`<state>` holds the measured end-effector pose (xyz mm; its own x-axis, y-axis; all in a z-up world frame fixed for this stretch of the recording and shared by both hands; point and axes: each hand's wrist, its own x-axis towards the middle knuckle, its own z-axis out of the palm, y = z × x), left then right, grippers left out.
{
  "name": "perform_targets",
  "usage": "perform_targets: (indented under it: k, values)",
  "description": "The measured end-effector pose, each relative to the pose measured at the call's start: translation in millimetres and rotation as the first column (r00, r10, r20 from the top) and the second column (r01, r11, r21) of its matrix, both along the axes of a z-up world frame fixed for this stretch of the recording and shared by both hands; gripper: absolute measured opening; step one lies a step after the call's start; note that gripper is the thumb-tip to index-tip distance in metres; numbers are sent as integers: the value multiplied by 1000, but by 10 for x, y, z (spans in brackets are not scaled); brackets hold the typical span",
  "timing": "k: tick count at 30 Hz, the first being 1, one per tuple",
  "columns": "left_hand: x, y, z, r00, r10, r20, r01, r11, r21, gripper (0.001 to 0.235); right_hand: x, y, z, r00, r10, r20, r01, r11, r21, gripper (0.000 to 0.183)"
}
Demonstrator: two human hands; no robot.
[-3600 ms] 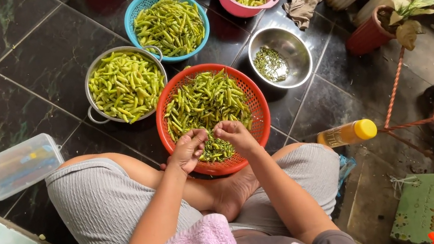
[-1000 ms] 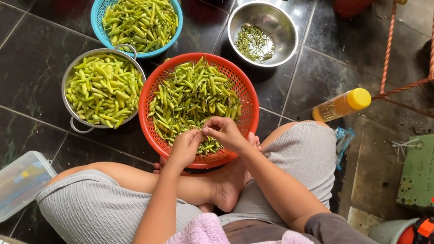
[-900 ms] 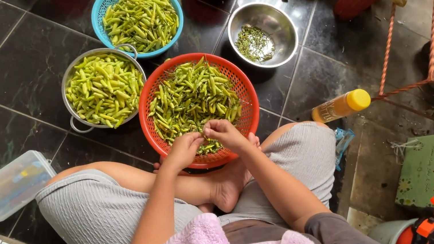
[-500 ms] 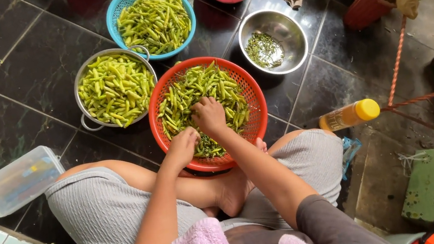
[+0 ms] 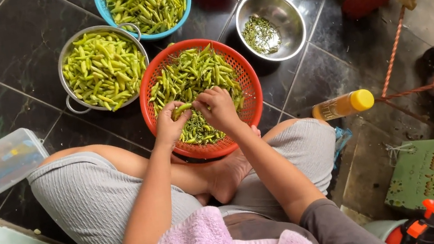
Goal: The person sits on the floor and trims the ends off green beans by hand, placing the trimmed beans into a metal bowl and the discarded ends into a separate metal bowl. The person continues this repetitive task throughout the clip.
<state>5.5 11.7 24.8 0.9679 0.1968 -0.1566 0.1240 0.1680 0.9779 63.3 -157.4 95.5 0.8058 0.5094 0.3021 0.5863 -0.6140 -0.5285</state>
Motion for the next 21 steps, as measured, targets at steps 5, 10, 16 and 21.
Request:
perform_targets:
  k: [5,10,16,21]
  values:
    - [17,-5,-111,999,-23,37,28,990,-137,29,-24,60,80,998,62,24,-62,998,17,24]
    - [-45,-2,-68,1000,-5,-10,1,953,-305,8,3,116,-53,956,190,-222,-143,967,210,24]
    - [44,152,-38,995,39,-88,-86,774,-627,10,89,94,-298,690,406,-599,54,797,602,17]
    - [98,179,-115,983,114,-143,-183,653,-735,9,46,138,-488,981,49,-189,-122,910,-397,18]
